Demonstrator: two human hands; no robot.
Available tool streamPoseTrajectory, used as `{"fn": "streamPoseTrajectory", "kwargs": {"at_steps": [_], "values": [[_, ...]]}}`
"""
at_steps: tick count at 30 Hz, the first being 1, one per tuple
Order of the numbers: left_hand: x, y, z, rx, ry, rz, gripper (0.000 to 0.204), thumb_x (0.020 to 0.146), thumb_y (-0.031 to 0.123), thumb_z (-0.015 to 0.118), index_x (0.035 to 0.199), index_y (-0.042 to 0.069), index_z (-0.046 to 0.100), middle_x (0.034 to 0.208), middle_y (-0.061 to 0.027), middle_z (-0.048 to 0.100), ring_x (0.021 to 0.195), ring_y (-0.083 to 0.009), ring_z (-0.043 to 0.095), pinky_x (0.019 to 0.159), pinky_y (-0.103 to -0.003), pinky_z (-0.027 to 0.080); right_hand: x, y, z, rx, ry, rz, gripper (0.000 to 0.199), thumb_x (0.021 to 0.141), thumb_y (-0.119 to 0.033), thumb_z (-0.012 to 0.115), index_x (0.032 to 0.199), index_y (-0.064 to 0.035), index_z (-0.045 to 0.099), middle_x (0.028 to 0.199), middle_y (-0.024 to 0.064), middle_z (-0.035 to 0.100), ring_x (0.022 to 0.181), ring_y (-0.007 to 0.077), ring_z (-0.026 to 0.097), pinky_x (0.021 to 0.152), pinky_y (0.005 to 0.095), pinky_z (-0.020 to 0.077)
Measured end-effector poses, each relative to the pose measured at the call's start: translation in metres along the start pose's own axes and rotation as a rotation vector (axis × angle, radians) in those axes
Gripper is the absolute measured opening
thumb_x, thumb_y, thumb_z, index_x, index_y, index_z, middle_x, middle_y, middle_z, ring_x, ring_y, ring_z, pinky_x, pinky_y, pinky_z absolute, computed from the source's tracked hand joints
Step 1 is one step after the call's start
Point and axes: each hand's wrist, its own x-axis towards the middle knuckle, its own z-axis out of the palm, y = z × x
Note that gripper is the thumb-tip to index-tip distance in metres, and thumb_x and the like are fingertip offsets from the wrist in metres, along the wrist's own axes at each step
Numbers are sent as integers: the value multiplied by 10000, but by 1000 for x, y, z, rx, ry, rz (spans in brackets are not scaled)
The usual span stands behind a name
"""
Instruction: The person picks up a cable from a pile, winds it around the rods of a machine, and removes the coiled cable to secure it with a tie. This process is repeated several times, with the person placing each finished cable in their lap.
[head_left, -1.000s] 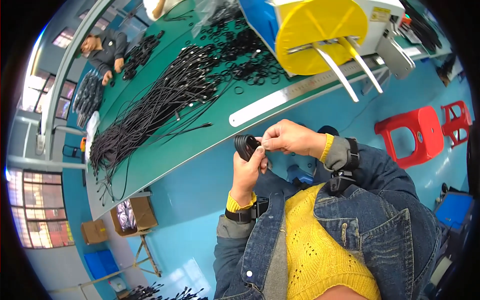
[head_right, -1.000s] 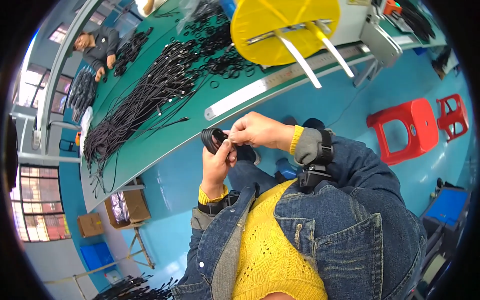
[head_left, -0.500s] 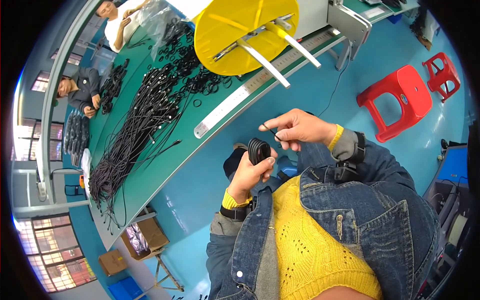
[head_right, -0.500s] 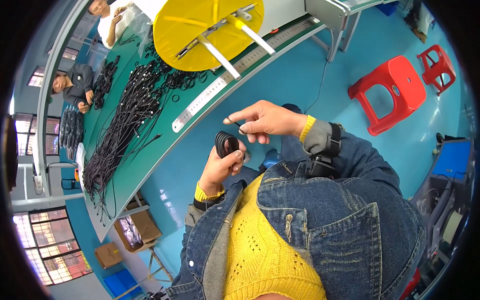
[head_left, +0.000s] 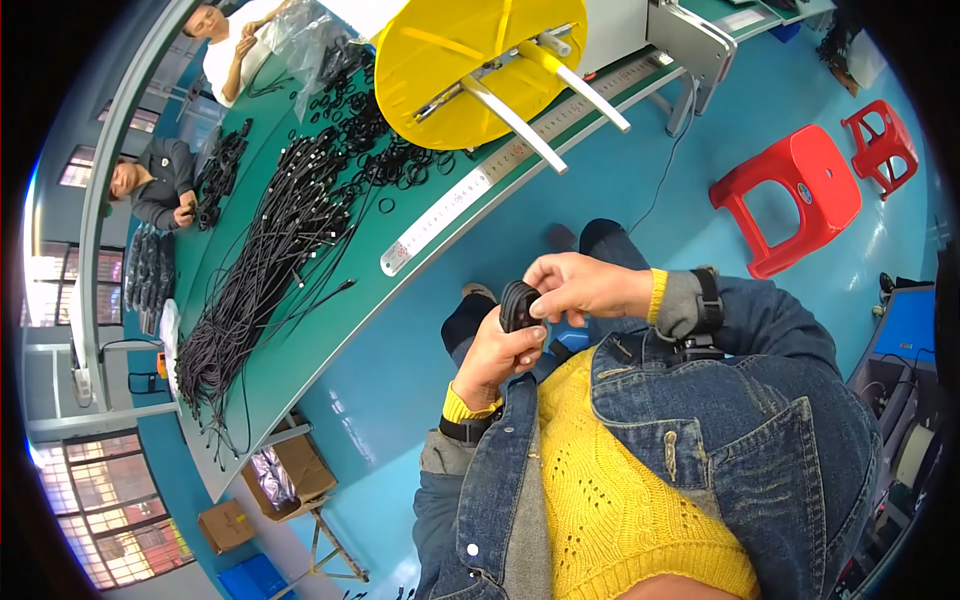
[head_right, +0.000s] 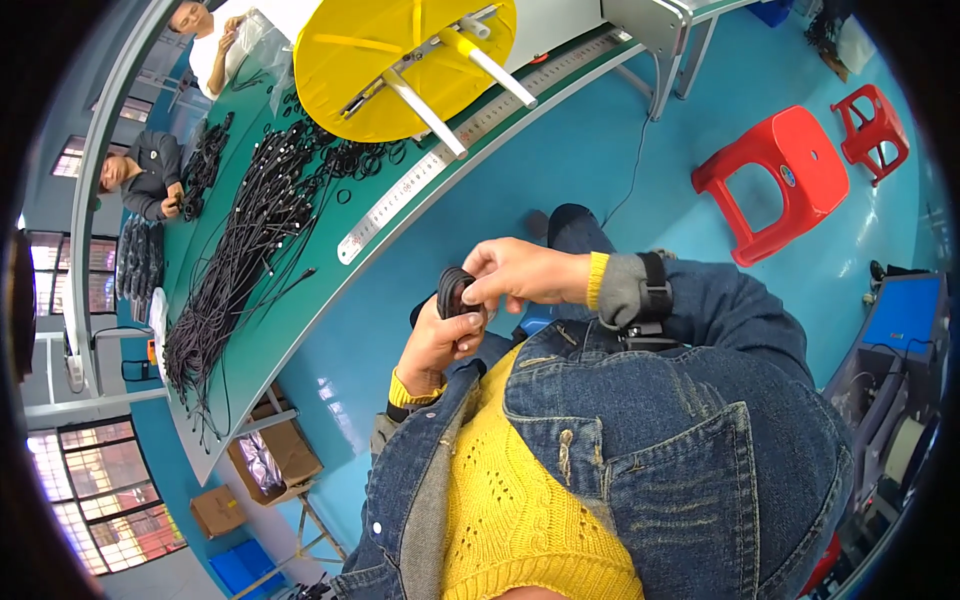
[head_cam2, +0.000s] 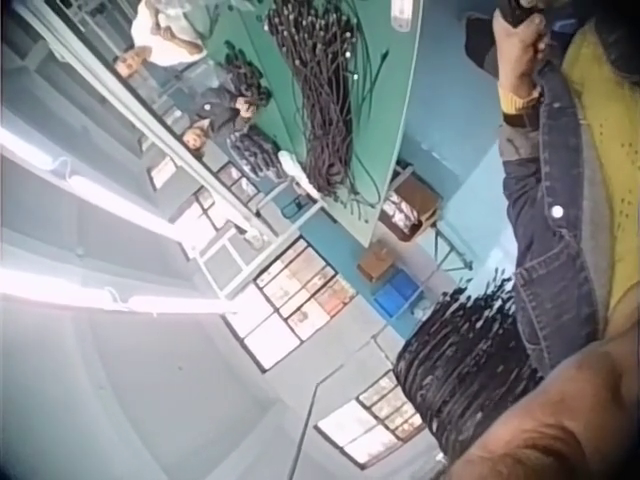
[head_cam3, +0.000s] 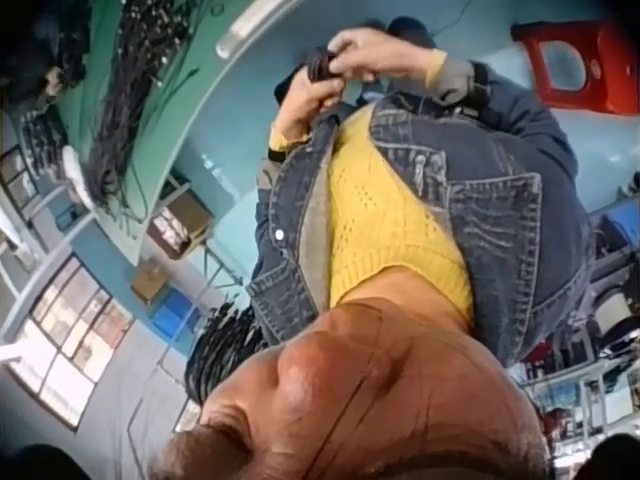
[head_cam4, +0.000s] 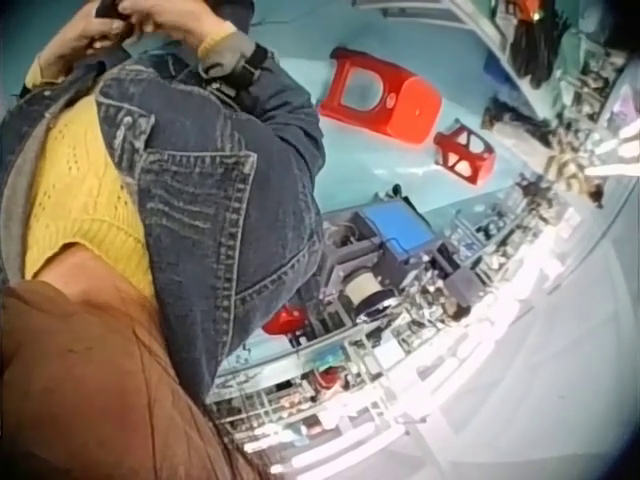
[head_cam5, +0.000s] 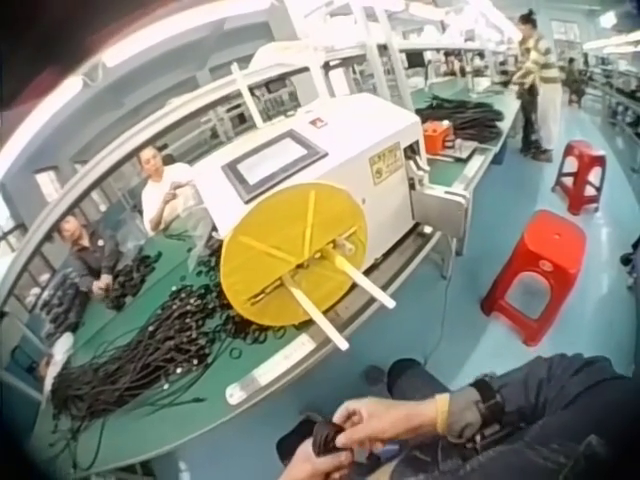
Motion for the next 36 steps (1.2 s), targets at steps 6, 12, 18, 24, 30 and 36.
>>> {"fn": "streamPoseTrajectory", "kwargs": {"at_steps": [6, 12, 18, 24, 30, 36], "values": [[7, 10, -6, -44, -54, -78, 301, 774, 141, 631, 1004, 11, 486, 703, -52, 492, 458, -76, 405, 377, -195, 303, -9, -25, -1, -908, 174, -556, 290, 710, -105, 581, 952, 18, 481, 772, 205, 586, 640, 353, 575, 553, 390, 461], [9, 5, 3, -282, 1, 86, 371, 835, 150, 595, 1150, 10, 460, 899, -134, 588, 652, -149, 584, 472, -227, 471, -1, -28, -2, -1250, 147, -334, 176, 776, -119, 477, 843, 43, 488, 725, 218, 602, 692, 380, 594, 597, 428, 474], [5, -15, -10, -204, 47, 248, 259, 861, 90, 560, 1087, -15, 491, 1003, -146, 593, 852, -213, 627, 588, -255, 531, 9, -9, -10, -1180, 315, -417, 128, 779, -92, 470, 772, 36, 468, 642, 212, 584, 638, 391, 584, 581, 455, 458], [14, -21, -12, -82, 275, 322, 159, 862, 44, 553, 999, -36, 543, 907, -108, 620, 791, -196, 641, 622, -257, 532, 4, -11, -8, -1121, 371, -449, 126, 786, -83, 468, 764, 41, 465, 610, 219, 568, 611, 398, 574, 569, 467, 450], [16, -20, -4, 103, 402, 434, 149, 848, 62, 585, 957, -39, 565, 825, -85, 629, 706, -155, 638, 619, -242, 521, 3, -9, -3, -1030, 481, -452, 132, 792, -81, 477, 783, 51, 470, 634, 229, 571, 616, 406, 571, 573, 470, 450], [14, -21, -2, 101, 363, 443, 146, 837, 54, 600, 949, -34, 568, 772, -72, 625, 659, -126, 625, 593, -222, 504, 5, -3, -4, -1005, 482, -440, 144, 794, -83, 478, 802, 62, 472, 647, 232, 574, 616, 408, 574, 564, 466, 453]]}}
